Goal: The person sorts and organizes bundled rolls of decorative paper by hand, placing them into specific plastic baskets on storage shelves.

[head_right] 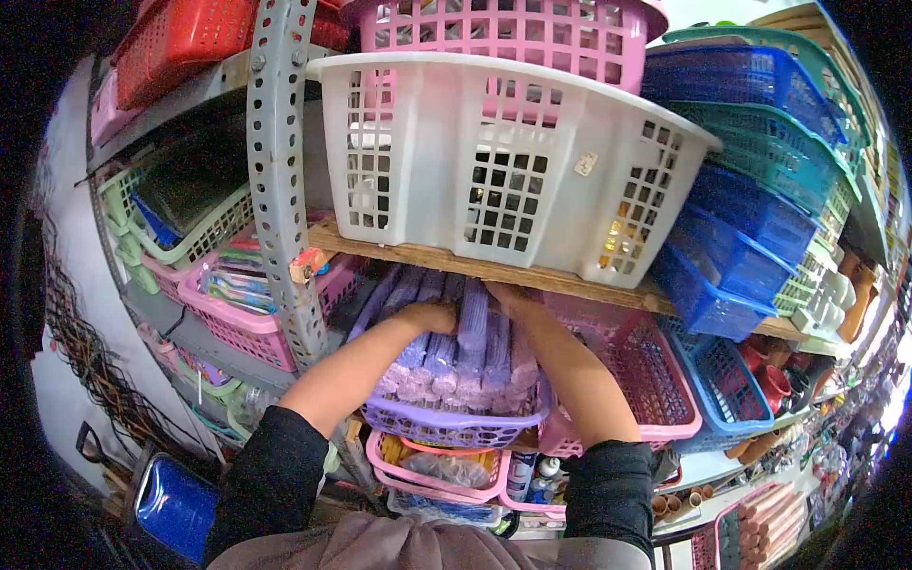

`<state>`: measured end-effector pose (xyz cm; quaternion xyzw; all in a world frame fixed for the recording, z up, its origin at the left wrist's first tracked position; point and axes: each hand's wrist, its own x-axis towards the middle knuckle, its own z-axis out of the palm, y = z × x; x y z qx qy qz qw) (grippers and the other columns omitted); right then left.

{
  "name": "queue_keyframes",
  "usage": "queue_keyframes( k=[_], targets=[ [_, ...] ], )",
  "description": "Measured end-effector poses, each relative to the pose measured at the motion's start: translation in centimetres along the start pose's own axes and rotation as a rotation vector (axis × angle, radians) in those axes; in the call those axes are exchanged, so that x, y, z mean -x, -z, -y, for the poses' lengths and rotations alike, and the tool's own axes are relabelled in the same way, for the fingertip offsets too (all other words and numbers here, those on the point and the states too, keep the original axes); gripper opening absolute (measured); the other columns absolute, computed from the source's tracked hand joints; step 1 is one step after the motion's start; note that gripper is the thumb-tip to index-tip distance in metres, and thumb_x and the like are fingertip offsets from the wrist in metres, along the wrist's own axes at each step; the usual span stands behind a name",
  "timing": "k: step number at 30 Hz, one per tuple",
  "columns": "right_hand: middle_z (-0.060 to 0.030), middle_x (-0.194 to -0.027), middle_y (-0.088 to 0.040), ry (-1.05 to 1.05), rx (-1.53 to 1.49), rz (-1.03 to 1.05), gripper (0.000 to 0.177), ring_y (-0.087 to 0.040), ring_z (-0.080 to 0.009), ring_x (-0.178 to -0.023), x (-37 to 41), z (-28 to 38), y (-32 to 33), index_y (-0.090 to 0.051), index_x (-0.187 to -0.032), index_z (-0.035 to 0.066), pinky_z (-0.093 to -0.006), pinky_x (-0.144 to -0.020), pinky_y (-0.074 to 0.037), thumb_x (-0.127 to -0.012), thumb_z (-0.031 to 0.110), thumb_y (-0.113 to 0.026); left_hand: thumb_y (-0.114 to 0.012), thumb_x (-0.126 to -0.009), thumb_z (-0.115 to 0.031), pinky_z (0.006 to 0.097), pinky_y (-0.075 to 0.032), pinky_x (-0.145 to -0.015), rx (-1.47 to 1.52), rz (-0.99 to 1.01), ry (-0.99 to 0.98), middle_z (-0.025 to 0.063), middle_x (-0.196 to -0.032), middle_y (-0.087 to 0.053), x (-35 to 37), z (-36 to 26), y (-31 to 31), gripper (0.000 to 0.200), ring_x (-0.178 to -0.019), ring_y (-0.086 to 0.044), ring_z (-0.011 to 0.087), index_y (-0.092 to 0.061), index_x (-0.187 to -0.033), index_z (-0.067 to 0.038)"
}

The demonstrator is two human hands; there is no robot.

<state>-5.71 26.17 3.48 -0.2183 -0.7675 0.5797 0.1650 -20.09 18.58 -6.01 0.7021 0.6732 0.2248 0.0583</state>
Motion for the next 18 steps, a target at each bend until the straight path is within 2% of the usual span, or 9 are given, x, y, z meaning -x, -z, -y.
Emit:
queue_keyframes(
  k=[6, 7, 9, 11, 13, 14, 15, 17, 18],
  targets=[
    [-0.0119, -0.14, -0.038, 0.044, -0.031, 0.035, 0.067, -0.039, -0.0241, -0.126, -3.8, -3.0, -1.6, -0.035, -0.138, 0.011, -0.0439, -0.102, -0.036, -0.085, 0.044, -0.06, -0.052, -0.082, -0.043, 0.0375, -0.033, -0.107, -0.057, 0.127, 0.3, 0.017, -0.14, -0.041, 4.2, -7.8, 5.6, 0.062, -0.13, -0.04, 0.0291, -0.05, -0.131, -0.005],
    [-0.0121, -0.141, -0.037, 0.051, -0.034, 0.037, 0.067, -0.038, -0.0242, -0.127, -4.4, -3.6, -1.7, -0.035, -0.138, 0.011, -0.0433, -0.102, -0.035, -0.086, 0.045, -0.059, -0.052, -0.082, -0.043, 0.0375, -0.033, -0.107, -0.051, 0.128, 0.308, 0.017, -0.14, -0.041, 3.3, -6.1, 5.1, 0.062, -0.13, -0.04, 0.0291, -0.05, -0.131, -0.005],
    [-0.0124, -0.142, -0.036, 0.058, -0.048, 0.036, 0.067, -0.036, -0.0246, -0.128, -5.4, -5.3, -1.9, -0.035, -0.138, 0.01, -0.0422, -0.104, -0.034, -0.086, 0.045, -0.058, -0.052, -0.081, -0.044, 0.0362, -0.029, -0.109, -0.304, 0.34, 0.47, 0.016, -0.143, -0.038, 2.0, -3.7, 4.3, 0.067, -0.132, -0.038, 0.0289, -0.044, -0.136, -0.007],
    [-0.0126, -0.142, -0.035, 0.056, -0.06, 0.035, 0.067, -0.036, -0.0247, -0.129, -6.2, -7.0, -1.9, -0.034, -0.139, 0.01, -0.0416, -0.105, -0.033, -0.087, 0.045, -0.057, -0.052, -0.08, -0.043, 0.0377, -0.027, -0.11, -0.32, 0.323, 0.524, 0.0137, -0.145, -0.036, 2.0, -3.2, 4.0, 0.067, -0.133, -0.036, 0.0289, -0.041, -0.139, -0.011],
    [-0.0156, -0.144, -0.032, 0.27, 0.205, 0.026, 0.067, -0.031, -0.0269, -0.133, -7.5, -8.4, -2.1, -0.03, -0.141, 0.007, -0.035, -0.109, -0.027, -0.09, 0.045, -0.051, -0.052, -0.08, -0.042, 0.0392, -0.025, -0.112, -0.348, 0.298, 0.578, 0.0114, -0.147, -0.034, 2.7, -3.8, 4.6, 0.068, -0.135, -0.033, 0.0288, -0.038, -0.141, -0.014],
    [-0.0156, -0.144, -0.032, 0.271, 0.201, 0.027, 0.067, -0.031, -0.0269, -0.133, -8.2, -8.7, -2.4, -0.03, -0.141, 0.007, -0.035, -0.109, -0.027, -0.09, 0.045, -0.051, -0.052, -0.079, -0.041, 0.0409, -0.021, -0.113, -0.315, 0.224, 0.568, 0.0122, -0.15, -0.024, 3.1, -4.1, 4.8, 0.072, -0.138, -0.024, 0.0292, -0.033, -0.143, -0.013],
    [-0.0182, -0.145, -0.03, 0.277, 0.379, 0.015, 0.065, -0.027, -0.0281, -0.135, -8.8, -8.5, -2.9, -0.029, -0.141, 0.005, -0.0345, -0.111, -0.023, -0.092, 0.044, -0.047, -0.053, -0.077, -0.04, 0.0426, -0.017, -0.115, -0.283, 0.149, 0.556, 0.0129, -0.154, -0.015, 3.3, -4.0, 4.9, 0.077, -0.141, -0.015, 0.0297, -0.029, -0.145, -0.012],
    [-0.0207, -0.146, -0.027, 0.279, 0.557, 0.008, 0.063, -0.024, -0.0294, -0.137, -9.2, -8.4, -3.2, -0.028, -0.141, 0.004, -0.0339, -0.112, -0.02, -0.093, 0.042, -0.044, -0.053, -0.077, -0.041, 0.0436, -0.016, -0.115, -0.342, 0.175, 0.567, 0.012, -0.154, -0.014, 3.2, -4.0, 5.0, 0.077, -0.142, -0.014, 0.0296, -0.03, -0.145, -0.013],
    [-0.0232, -0.143, -0.031, 0.345, 0.729, 0.006, 0.059, -0.028, -0.033, -0.134, -8.6, -8.2, -3.1, -0.029, -0.141, 0.004, -0.0354, -0.111, -0.024, -0.094, 0.039, -0.041, -0.053, -0.076, -0.041, 0.0446, -0.016, -0.115, -0.398, 0.2, 0.576, 0.0111, -0.154, -0.013, 3.2, -3.9, 4.8, 0.076, -0.142, -0.013, 0.0295, -0.031, -0.144, -0.013]
  ],
)
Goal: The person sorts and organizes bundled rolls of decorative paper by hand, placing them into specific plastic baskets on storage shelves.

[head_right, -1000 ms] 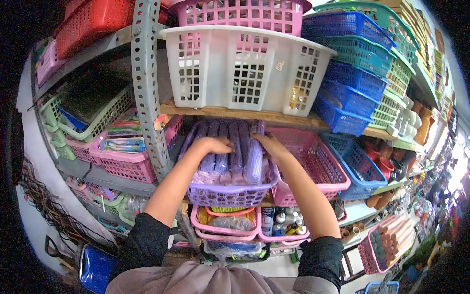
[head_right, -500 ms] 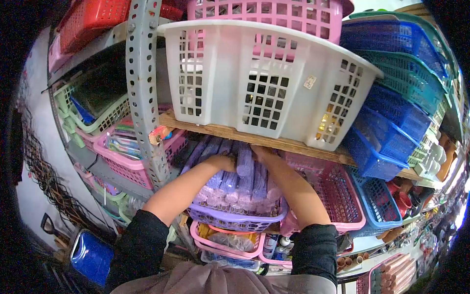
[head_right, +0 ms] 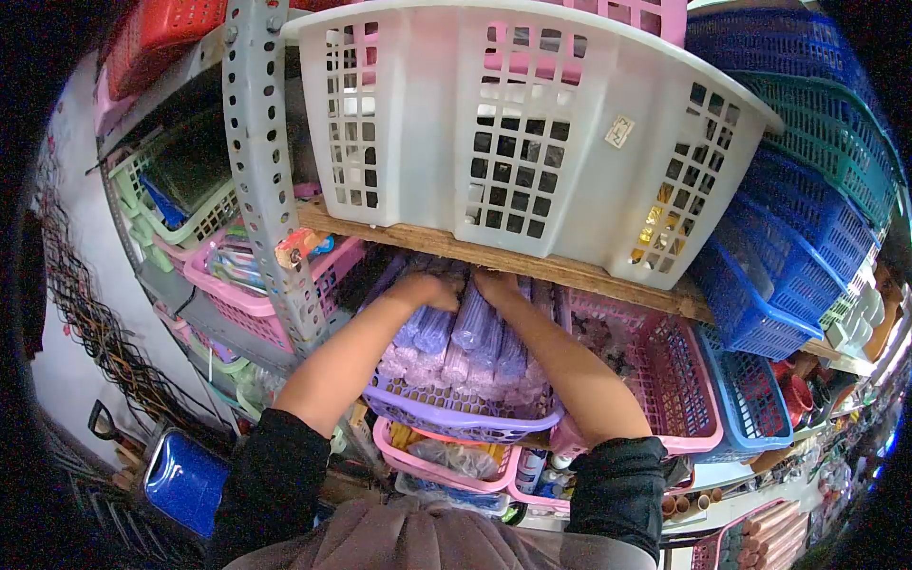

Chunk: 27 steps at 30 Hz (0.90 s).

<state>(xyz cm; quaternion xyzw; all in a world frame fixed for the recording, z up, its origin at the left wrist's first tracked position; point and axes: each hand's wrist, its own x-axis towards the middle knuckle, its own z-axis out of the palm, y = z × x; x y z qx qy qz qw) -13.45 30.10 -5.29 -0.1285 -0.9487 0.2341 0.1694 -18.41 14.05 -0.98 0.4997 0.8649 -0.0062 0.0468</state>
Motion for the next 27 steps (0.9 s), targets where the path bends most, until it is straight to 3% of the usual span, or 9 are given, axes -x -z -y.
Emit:
queue_keyframes(
  k=[2, 5, 7, 8, 10, 17, 23, 25, 27],
  targets=[
    [-0.0257, -0.14, -0.035, 0.062, 0.169, 0.01, 0.055, -0.032, -0.0365, -0.132, 2.0, 2.4, 1.5, -0.03, -0.14, 0.005, -0.0368, -0.109, -0.028, -0.095, 0.036, -0.038, -0.054, -0.075, -0.04, 0.0435, -0.017, -0.115, 0.016, 0.042, -0.009, 0.0109, -0.154, -0.015, 0.6, 0.0, 0.5, 0.076, -0.141, -0.015, 0.0299, -0.032, -0.143, -0.013],
    [-0.0294, -0.13, -0.045, -0.134, 0.039, 0.026, 0.045, -0.045, -0.0419, -0.121, 3.5, 5.5, 3.0, -0.043, -0.133, 0.009, -0.0426, -0.103, -0.037, -0.094, 0.03, -0.036, -0.056, -0.074, -0.038, 0.0407, -0.02, -0.114, 0.053, 0.086, -0.049, 0.0114, -0.151, -0.023, -1.9, 1.4, -0.8, 0.076, -0.139, -0.021, 0.0301, -0.035, -0.142, -0.012],
    [-0.0318, -0.115, -0.055, 0.275, 0.565, 0.003, 0.038, -0.055, -0.0436, -0.109, -0.1, 0.6, -0.2, -0.055, -0.122, 0.012, -0.0478, -0.096, -0.043, -0.092, 0.029, -0.039, -0.058, -0.073, -0.038, 0.039, -0.022, -0.113, 0.076, 0.093, -0.078, 0.0121, -0.15, -0.028, -3.1, 2.2, -1.6, 0.075, -0.138, -0.025, 0.0301, -0.037, -0.141, -0.012],
    [-0.0318, -0.115, -0.055, 0.273, 0.565, 0.004, 0.038, -0.055, -0.0436, -0.109, 0.2, 1.7, 0.4, -0.055, -0.122, 0.012, -0.0478, -0.096, -0.043, -0.092, 0.029, -0.039, -0.058, -0.073, -0.037, 0.0374, -0.024, -0.113, 0.123, 0.093, -0.065, 0.0131, -0.147, -0.032, -3.1, 2.5, -1.7, 0.075, -0.136, -0.029, 0.03, -0.038, -0.14, -0.012],
    [-0.0202, -0.148, -0.027, -0.006, 0.624, 0.352, 0.051, -0.022, -0.0304, -0.139, 1.9, 5.6, 2.5, -0.038, -0.137, 0.001, -0.0421, -0.115, -0.015, -0.095, 0.03, -0.03, -0.059, -0.072, -0.037, 0.0359, -0.026, -0.112, 0.172, 0.095, -0.049, 0.0141, -0.145, -0.036, -2.6, 2.3, -1.5, 0.074, -0.134, -0.033, 0.0299, -0.039, -0.139, -0.011],
    [-0.0219, -0.143, -0.034, 0.091, 0.487, 0.239, 0.052, -0.03, -0.0326, -0.135, 0.5, 4.3, 1.6, -0.041, -0.135, 0.001, -0.0438, -0.113, -0.021, -0.094, 0.032, -0.037, -0.052, -0.078, -0.036, 0.037, -0.024, -0.112, 0.152, 0.014, 0.091, 0.0143, -0.145, -0.035, -2.4, 0.4, -0.1, 0.066, -0.135, -0.032, 0.0303, -0.041, -0.138, -0.012],
    [-0.0208, -0.143, -0.035, -0.167, 0.512, 0.409, 0.056, -0.032, -0.0307, -0.135, 0.7, 7.7, 3.2, -0.038, -0.138, 0.003, -0.0437, -0.112, -0.023, -0.093, 0.037, -0.039, -0.05, -0.08, -0.038, 0.0391, -0.021, -0.113, 0.202, 0.033, 0.149, 0.0138, -0.145, -0.035, -2.9, 1.7, -1.0, 0.061, -0.136, -0.03, 0.0323, -0.044, -0.137, -0.015],
    [-0.0188, -0.146, -0.032, -0.226, 0.564, 0.27, 0.061, -0.037, -0.03, -0.132, 0.9, 7.6, 2.7, -0.031, -0.142, 0.004, -0.0437, -0.11, -0.027, -0.093, 0.039, -0.04, -0.05, -0.081, -0.039, 0.0395, -0.02, -0.113, 0.221, 0.041, 0.164, 0.0138, -0.145, -0.035, -2.1, 1.6, -1.0, 0.061, -0.136, -0.03, 0.0326, -0.044, -0.137, -0.016],
    [-0.016, -0.147, -0.032, -0.17, 0.648, 0.21, 0.064, -0.042, -0.0306, -0.128, 0.8, 7.8, 2.6, -0.027, -0.144, 0.009, -0.0438, -0.107, -0.033, -0.092, 0.042, -0.042, -0.047, -0.083, -0.034, 0.0492, -0.017, -0.113, 0.316, 0.064, 0.177, 0.0123, -0.146, -0.034, -0.3, 0.9, 0.0, 0.058, -0.136, -0.031, 0.033, -0.043, -0.138, -0.016]
  ],
)
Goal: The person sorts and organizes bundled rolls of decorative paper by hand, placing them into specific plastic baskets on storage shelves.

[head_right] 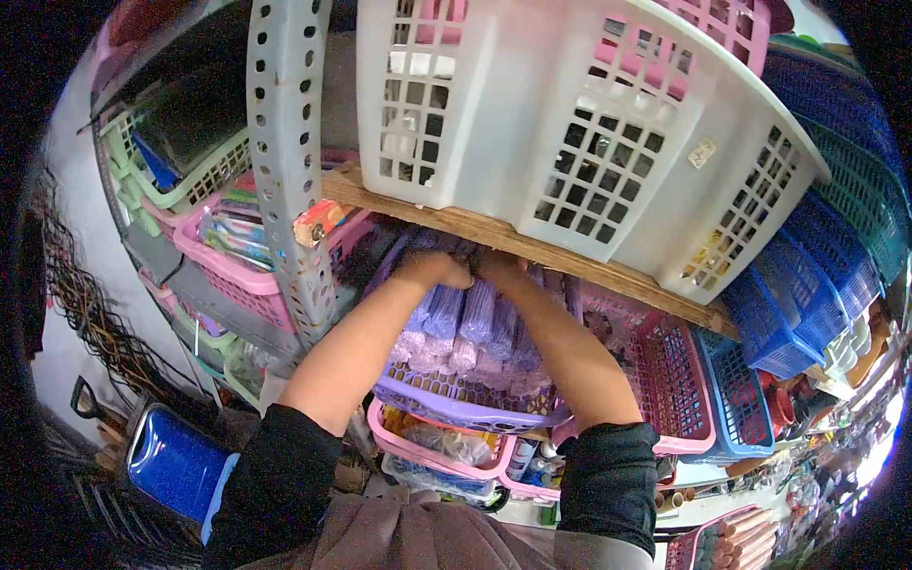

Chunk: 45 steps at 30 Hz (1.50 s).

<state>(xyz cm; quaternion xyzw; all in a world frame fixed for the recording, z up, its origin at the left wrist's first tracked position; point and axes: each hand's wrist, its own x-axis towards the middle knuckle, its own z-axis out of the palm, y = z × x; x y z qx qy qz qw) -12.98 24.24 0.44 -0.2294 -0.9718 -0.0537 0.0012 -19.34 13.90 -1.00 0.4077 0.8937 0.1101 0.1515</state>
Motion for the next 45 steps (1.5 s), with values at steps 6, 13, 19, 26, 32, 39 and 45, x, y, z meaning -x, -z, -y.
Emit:
queue_keyframes(
  k=[6, 13, 19, 26, 32, 39, 45],
  targets=[
    [-0.0269, -0.123, -0.053, -0.072, -0.628, 0.109, 0.076, -0.051, -0.0354, -0.118, 2.4, -0.6, 4.0, -0.031, -0.137, -0.005, -0.0425, -0.103, -0.039, -0.077, 0.026, -0.066, -0.045, -0.084, -0.027, 0.072, -0.01, -0.103, -0.052, 0.006, 0.015, 0.0099, -0.147, -0.034, 1.4, -0.9, 0.7, 0.057, -0.135, -0.033, 0.03, -0.04, -0.14, -0.017],
    [-0.0237, -0.125, -0.053, 0.18, -0.124, -0.325, 0.056, -0.049, -0.0349, -0.119, -5.1, -4.2, -2.0, -0.052, -0.124, 0.0, -0.0435, -0.104, -0.034, -0.074, 0.021, -0.063, -0.046, -0.083, -0.027, 0.0717, -0.009, -0.103, 0.005, 0.028, -0.16, 0.004, -0.151, -0.027, -3.8, 1.0, -2.4, 0.062, -0.137, -0.028, 0.029, -0.034, -0.143, -0.019],
    [-0.0251, -0.124, -0.054, 0.173, 0.147, -0.063, 0.044, -0.053, -0.0375, -0.114, -6.4, -3.4, -3.0, -0.06, -0.116, 0.0, -0.0448, -0.1, -0.039, -0.079, 0.022, -0.057, -0.054, -0.08, -0.027, 0.0717, -0.009, -0.103, -0.008, 0.057, 0.01, 0.0116, -0.143, -0.04, -2.9, 0.0, -1.5, 0.055, -0.133, -0.036, 0.0312, -0.05, -0.133, -0.014],
    [-0.0252, -0.125, -0.053, 0.158, 0.066, -0.111, 0.039, -0.052, -0.0376, -0.117, -2.5, -0.6, -2.5, -0.061, -0.114, -0.002, -0.0445, -0.097, -0.041, -0.085, 0.023, -0.052, -0.056, -0.082, -0.033, 0.0725, -0.011, -0.102, -0.11, -0.007, 0.042, 0.013, -0.14, -0.044, -1.6, -0.7, -1.2, 0.051, -0.132, -0.039, 0.0312, -0.055, -0.129, -0.014],
    [-0.0254, -0.129, -0.05, 0.263, 0.083, 0.134, 0.052, -0.053, -0.0376, -0.115, -1.7, -2.9, 0.1, -0.047, -0.129, 0.0, -0.0425, -0.097, -0.042, -0.087, 0.031, -0.052, -0.053, -0.082, -0.035, 0.0702, -0.012, -0.104, -0.045, -0.024, -0.032, 0.0097, -0.144, -0.039, 1.0, -1.1, 0.5, 0.061, -0.133, -0.037, 0.0305, -0.04, -0.14, -0.021],
    [-0.0236, -0.14, -0.04, 0.513, -0.102, 0.226, 0.075, -0.04, -0.0356, -0.128, -0.3, -5.3, -2.3, -0.034, -0.139, 0.001, -0.0399, -0.106, -0.033, -0.087, 0.052, -0.052, -0.051, -0.08, -0.034, 0.0656, -0.011, -0.108, 0.002, 0.039, -0.148, 0.0052, -0.15, -0.029, -2.5, 0.7, -1.2, 0.071, -0.137, -0.03, 0.0282, -0.027, -0.146, -0.025],
    [-0.0239, -0.146, -0.027, 0.564, -0.107, 0.301, 0.092, -0.027, -0.035, -0.136, 1.3, -4.3, -3.4, -0.031, -0.139, -0.004, -0.0408, -0.112, -0.024, -0.083, 0.068, -0.046, -0.044, -0.083, -0.036, 0.0686, -0.005, -0.107, -0.076, 0.005, -0.066, -0.0006, -0.156, -0.002, 1.5, -0.5, -0.3, 0.072, -0.143, -0.007, 0.0231, -0.018, -0.148, -0.022]
  ],
)
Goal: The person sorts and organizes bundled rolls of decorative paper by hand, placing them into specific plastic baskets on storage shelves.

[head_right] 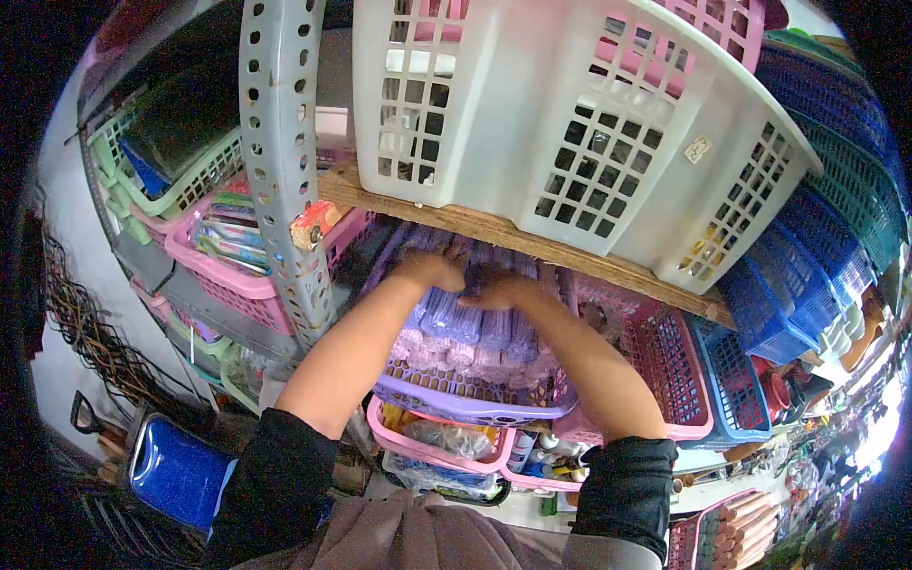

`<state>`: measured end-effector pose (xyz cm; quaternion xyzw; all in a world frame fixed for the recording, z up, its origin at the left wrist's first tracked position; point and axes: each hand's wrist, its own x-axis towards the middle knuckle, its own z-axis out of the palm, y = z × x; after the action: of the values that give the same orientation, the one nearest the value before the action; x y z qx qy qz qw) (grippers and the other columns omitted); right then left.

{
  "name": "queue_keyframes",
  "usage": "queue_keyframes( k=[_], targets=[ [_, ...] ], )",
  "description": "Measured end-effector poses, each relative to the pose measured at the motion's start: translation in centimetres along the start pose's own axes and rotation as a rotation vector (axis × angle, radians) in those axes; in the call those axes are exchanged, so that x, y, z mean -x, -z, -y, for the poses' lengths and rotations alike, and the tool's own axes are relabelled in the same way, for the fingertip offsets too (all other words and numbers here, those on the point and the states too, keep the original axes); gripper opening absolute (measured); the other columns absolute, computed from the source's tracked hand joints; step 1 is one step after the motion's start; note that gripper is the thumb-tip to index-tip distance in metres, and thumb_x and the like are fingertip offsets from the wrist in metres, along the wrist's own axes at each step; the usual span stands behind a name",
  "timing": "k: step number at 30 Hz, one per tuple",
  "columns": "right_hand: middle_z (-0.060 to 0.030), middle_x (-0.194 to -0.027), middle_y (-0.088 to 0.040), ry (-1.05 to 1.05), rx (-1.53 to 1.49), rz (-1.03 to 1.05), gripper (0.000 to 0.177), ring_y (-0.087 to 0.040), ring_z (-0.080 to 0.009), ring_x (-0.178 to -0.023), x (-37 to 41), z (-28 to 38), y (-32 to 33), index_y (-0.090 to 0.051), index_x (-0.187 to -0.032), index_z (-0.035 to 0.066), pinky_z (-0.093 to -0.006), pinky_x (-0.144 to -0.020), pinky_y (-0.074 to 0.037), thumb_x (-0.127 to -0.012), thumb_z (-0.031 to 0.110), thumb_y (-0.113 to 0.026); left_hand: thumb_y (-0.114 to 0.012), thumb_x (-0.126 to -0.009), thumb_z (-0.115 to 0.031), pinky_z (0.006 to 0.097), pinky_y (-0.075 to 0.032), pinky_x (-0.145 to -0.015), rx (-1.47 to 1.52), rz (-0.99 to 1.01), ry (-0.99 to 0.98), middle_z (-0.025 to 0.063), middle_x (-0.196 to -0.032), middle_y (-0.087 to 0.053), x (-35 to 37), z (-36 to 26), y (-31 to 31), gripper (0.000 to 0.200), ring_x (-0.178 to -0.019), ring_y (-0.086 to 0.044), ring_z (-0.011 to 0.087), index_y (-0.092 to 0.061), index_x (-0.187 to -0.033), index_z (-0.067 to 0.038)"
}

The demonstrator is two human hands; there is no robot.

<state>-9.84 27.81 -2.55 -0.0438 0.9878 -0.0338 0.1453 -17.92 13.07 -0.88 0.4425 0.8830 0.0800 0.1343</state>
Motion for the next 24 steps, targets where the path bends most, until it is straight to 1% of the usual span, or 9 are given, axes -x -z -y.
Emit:
queue_keyframes(
  k=[2, 8, 10, 12, 14, 16, 20, 22, 24],
  targets=[
    [-0.0171, -0.152, -0.017, -0.238, -0.02, -0.055, 0.096, -0.01, -0.0332, -0.142, 0.8, 1.9, -0.8, -0.017, -0.147, 0.007, -0.051, -0.114, -0.011, -0.081, 0.072, -0.043, -0.043, -0.084, -0.035, 0.0691, -0.005, -0.106, -0.041, 0.019, -0.001, -0.0009, -0.156, -0.001, 0.6, -0.1, -0.1, 0.071, -0.144, -0.006, 0.0225, -0.017, -0.149, -0.022],
    [-0.0168, -0.154, -0.008, -0.329, -0.027, -0.033, 0.101, -0.007, -0.0332, -0.142, 4.2, 3.1, 1.4, -0.006, -0.148, 0.007, -0.0512, -0.114, -0.003, -0.08, 0.076, -0.035, -0.042, -0.086, -0.051, 0.067, 0.001, -0.107, -0.003, 0.045, -0.027, 0.0024, -0.156, 0.001, -0.9, 0.3, -0.7, 0.078, -0.144, 0.0, 0.0229, -0.01, -0.149, -0.018],
    [-0.0177, -0.154, -0.007, -0.395, -0.017, -0.225, 0.102, -0.007, -0.0331, -0.142, 5.5, 2.2, 1.4, -0.008, -0.148, 0.005, -0.0507, -0.114, -0.002, -0.08, 0.076, -0.035, -0.042, -0.085, -0.059, 0.0661, 0.003, -0.107, 0.071, 0.005, -0.058, 0.0042, -0.156, 0.001, -1.2, 0.4, -0.7, 0.084, -0.144, 0.002, 0.0241, -0.007, -0.149, -0.017],
    [-0.0186, -0.154, -0.006, -0.459, -0.004, -0.414, 0.102, -0.007, -0.0331, -0.142, 6.4, 0.9, 0.3, -0.009, -0.148, 0.004, -0.0501, -0.114, -0.002, -0.08, 0.076, -0.035, -0.041, -0.078, -0.073, 0.0636, 0.004, -0.108, 0.109, -0.3, -0.063, 0.0073, -0.156, 0.001, -1.5, 0.7, -0.5, 0.099, -0.143, 0.004, 0.0272, -0.005, -0.149, -0.014],
    [-0.0206, -0.153, -0.003, -0.492, 0.271, -0.472, 0.102, -0.005, -0.0337, -0.142, 6.4, -1.2, -2.7, -0.009, -0.147, 0.003, -0.0493, -0.114, -0.002, -0.08, 0.076, -0.035, -0.041, -0.077, -0.075, 0.0628, 0.004, -0.108, 0.04, -0.188, -0.021, 0.0073, -0.156, 0.001, -2.5, 2.1, -1.8, 0.101, -0.143, 0.004, 0.0282, -0.005, -0.149, -0.014],
    [-0.0205, -0.153, -0.001, -0.511, 0.124, -0.423, 0.103, -0.004, -0.0334, -0.142, 6.9, -0.7, -3.1, -0.009, -0.147, 0.003, -0.0486, -0.114, -0.002, -0.08, 0.076, -0.035, -0.04, -0.074, -0.079, 0.0605, 0.003, -0.11, 0.012, -0.012, 0.067, 0.007, -0.156, 0.001, -2.0, 2.3, -1.6, 0.105, -0.143, 0.003, 0.0286, -0.006, -0.149, -0.014],
    [-0.0192, -0.154, 0.002, -0.579, 0.036, -0.305, 0.103, -0.002, -0.0308, -0.143, 7.5, 1.1, -1.3, -0.011, -0.147, 0.002, -0.0456, -0.115, -0.007, -0.08, 0.076, -0.037, -0.04, -0.074, -0.08, 0.0616, 0.003, -0.109, 0.015, 0.001, 0.022, 0.0076, -0.156, 0.0, -1.3, 2.3, -1.2, 0.106, -0.143, 0.003, 0.0284, -0.008, -0.149, -0.014],
    [-0.0184, -0.154, 0.001, -0.604, 0.093, -0.285, 0.102, -0.002, -0.0302, -0.143, 8.5, 2.1, -0.4, -0.012, -0.147, 0.002, -0.0452, -0.115, -0.009, -0.08, 0.075, -0.037, -0.04, -0.075, -0.078, 0.0543, 0.001, -0.113, -0.014, -0.127, -0.039, 0.0108, -0.155, 0.005, -1.4, 2.0, -1.8, 0.107, -0.143, 0.003, 0.0303, -0.003, -0.149, -0.01],
    [-0.02, -0.152, -0.015, -0.554, 0.012, -0.363, 0.097, -0.011, -0.0331, -0.142, 9.4, 3.0, 0.2, -0.021, -0.145, 0.002, -0.0475, -0.113, -0.015, -0.081, 0.073, -0.04, -0.04, -0.076, -0.077, 0.0581, 0.001, -0.111, -0.131, -0.189, -0.037, 0.0103, -0.155, 0.006, -0.7, 0.8, -1.4, 0.105, -0.143, 0.003, 0.0308, -0.004, -0.149, -0.01]
  ],
)
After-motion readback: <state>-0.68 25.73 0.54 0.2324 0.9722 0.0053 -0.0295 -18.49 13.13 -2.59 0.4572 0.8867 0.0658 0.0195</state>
